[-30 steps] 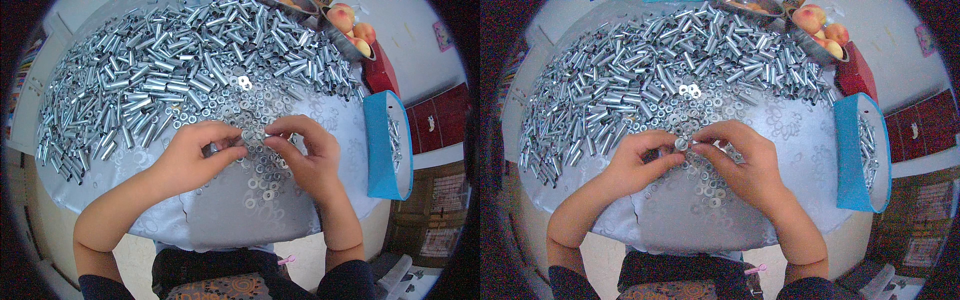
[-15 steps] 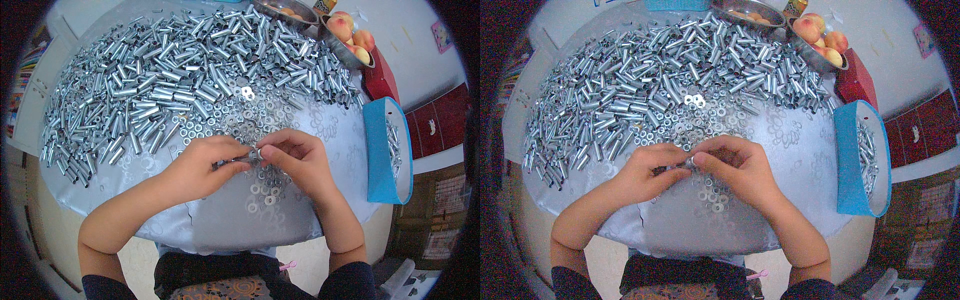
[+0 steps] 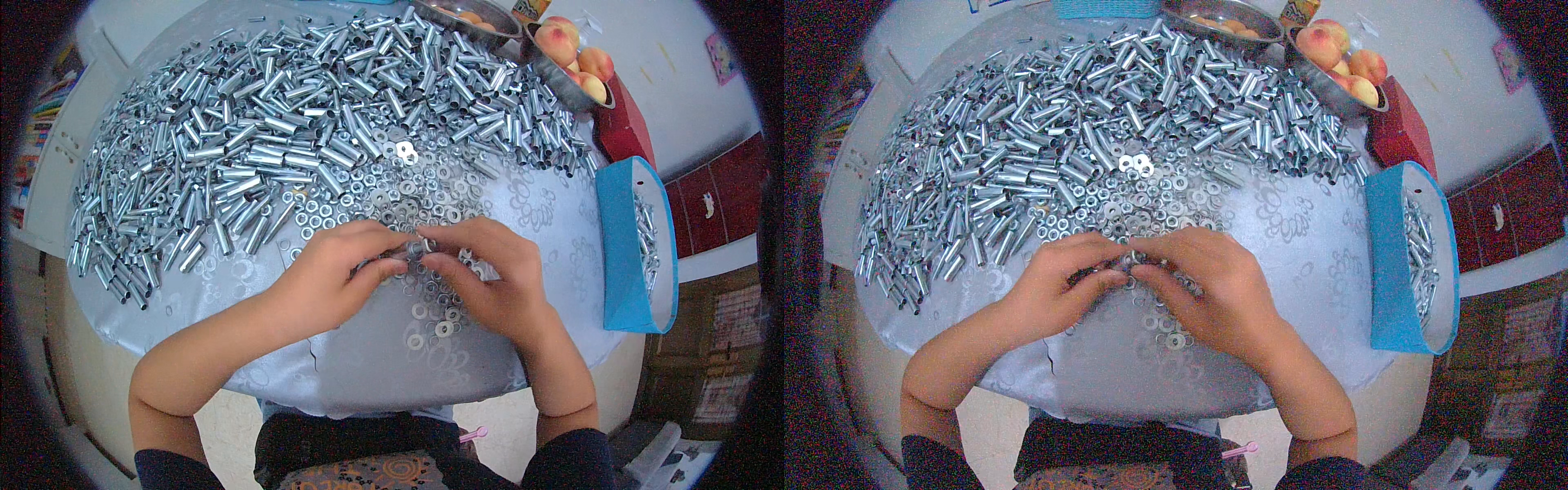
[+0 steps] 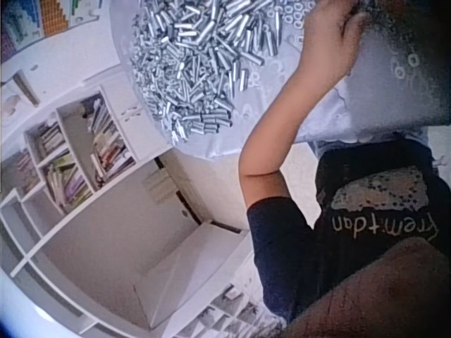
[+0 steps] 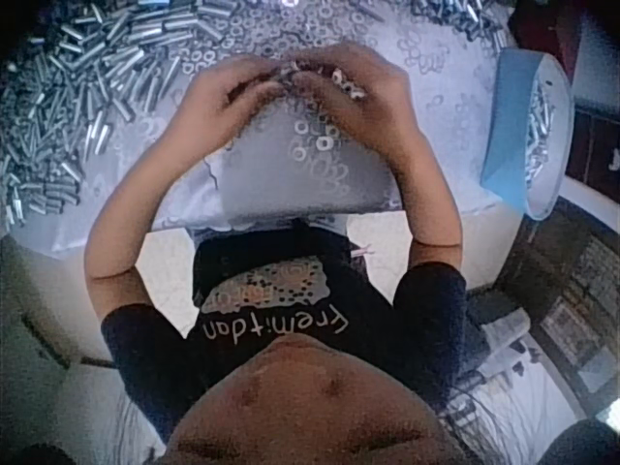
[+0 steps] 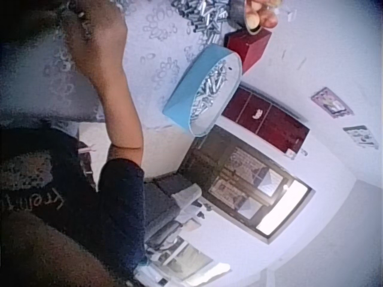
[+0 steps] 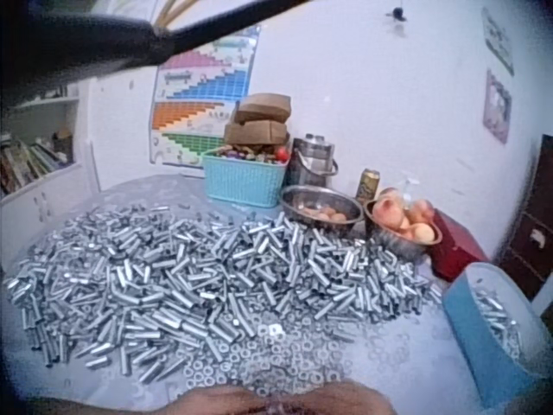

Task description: The person repeatedly picks up cylindrical metal sleeves and washers from a table, threads the washers onto the sleeves, and places the assembled units into a blue container. The process is repetitive and involves handling small metal parts by hand.

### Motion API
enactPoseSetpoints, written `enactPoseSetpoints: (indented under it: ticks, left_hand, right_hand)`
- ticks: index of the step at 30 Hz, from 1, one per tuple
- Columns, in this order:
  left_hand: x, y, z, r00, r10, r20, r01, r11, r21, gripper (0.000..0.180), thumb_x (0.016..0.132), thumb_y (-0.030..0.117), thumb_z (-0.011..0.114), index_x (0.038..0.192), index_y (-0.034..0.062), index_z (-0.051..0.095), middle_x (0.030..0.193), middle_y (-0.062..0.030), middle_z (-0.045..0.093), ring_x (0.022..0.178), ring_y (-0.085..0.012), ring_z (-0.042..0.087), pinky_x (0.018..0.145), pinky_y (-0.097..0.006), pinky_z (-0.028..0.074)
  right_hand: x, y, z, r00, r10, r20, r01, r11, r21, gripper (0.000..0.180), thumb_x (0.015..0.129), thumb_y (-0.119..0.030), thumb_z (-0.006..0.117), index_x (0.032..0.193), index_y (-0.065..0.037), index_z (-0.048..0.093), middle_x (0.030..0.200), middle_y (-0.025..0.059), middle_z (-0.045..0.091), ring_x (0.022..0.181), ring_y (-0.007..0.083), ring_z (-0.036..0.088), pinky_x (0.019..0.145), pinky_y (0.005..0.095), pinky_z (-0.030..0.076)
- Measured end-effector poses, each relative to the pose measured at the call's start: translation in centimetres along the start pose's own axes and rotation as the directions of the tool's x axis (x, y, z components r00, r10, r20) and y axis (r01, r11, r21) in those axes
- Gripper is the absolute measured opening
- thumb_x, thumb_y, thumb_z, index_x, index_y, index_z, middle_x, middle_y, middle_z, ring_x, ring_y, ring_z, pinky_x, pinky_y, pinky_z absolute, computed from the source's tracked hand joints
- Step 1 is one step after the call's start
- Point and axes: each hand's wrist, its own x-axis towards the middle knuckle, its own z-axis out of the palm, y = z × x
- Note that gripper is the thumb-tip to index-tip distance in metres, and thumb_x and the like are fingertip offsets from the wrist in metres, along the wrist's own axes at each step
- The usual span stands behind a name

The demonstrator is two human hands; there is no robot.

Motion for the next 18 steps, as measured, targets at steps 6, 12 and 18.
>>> enactPoseSetpoints:
  ticks: [6, 12, 18]
  left_hand:
    - [0.0, 0.13, 0.07, 0.999, 0.011, -0.03, -0.011, 1.0, -0.011, 0.024, 0.077, 0.008, 0.059, 0.099, -0.0021, 0.058, 0.083, -0.0149, 0.059, 0.076, -0.0256, 0.058, 0.067, -0.032, 0.045]
    - [0.03, 0.25, -0.19, 1.0, 0.022, -0.009, -0.022, 1.0, -0.007, 0.022, 0.077, 0.007, 0.059, 0.098, -0.0016, 0.059, 0.081, -0.0146, 0.058, 0.074, -0.026, 0.058, 0.066, -0.032, 0.045]
    - [0.13, 0.39, -0.07, 1.0, 0.008, 0.0, -0.008, 1.0, -0.017, 0.023, 0.076, 0.007, 0.06, 0.099, -0.0001, 0.06, 0.08, -0.0143, 0.058, 0.073, -0.0266, 0.058, 0.065, -0.032, 0.045]
  right_hand:
    - [-0.38, -0.5, -0.19, 0.969, 0.232, 0.088, -0.24, 0.966, 0.093, 0.024, 0.073, -0.015, 0.068, 0.094, -0.006, 0.062, 0.073, 0.0105, 0.059, 0.064, 0.0215, 0.058, 0.057, 0.0301, 0.046]
    - [-0.2, -0.36, -0.41, 0.993, 0.096, 0.073, -0.101, 0.993, 0.057, 0.024, 0.073, -0.012, 0.067, 0.095, -0.007, 0.063, 0.073, 0.0107, 0.059, 0.065, 0.0245, 0.058, 0.059, 0.0317, 0.047]
    - [-0.47, -0.56, -0.2, 0.997, 0.061, 0.037, -0.063, 0.997, 0.053, 0.021, 0.072, -0.011, 0.067, 0.091, -0.005, 0.061, 0.072, 0.0111, 0.058, 0.065, 0.0268, 0.057, 0.058, 0.0343, 0.046]
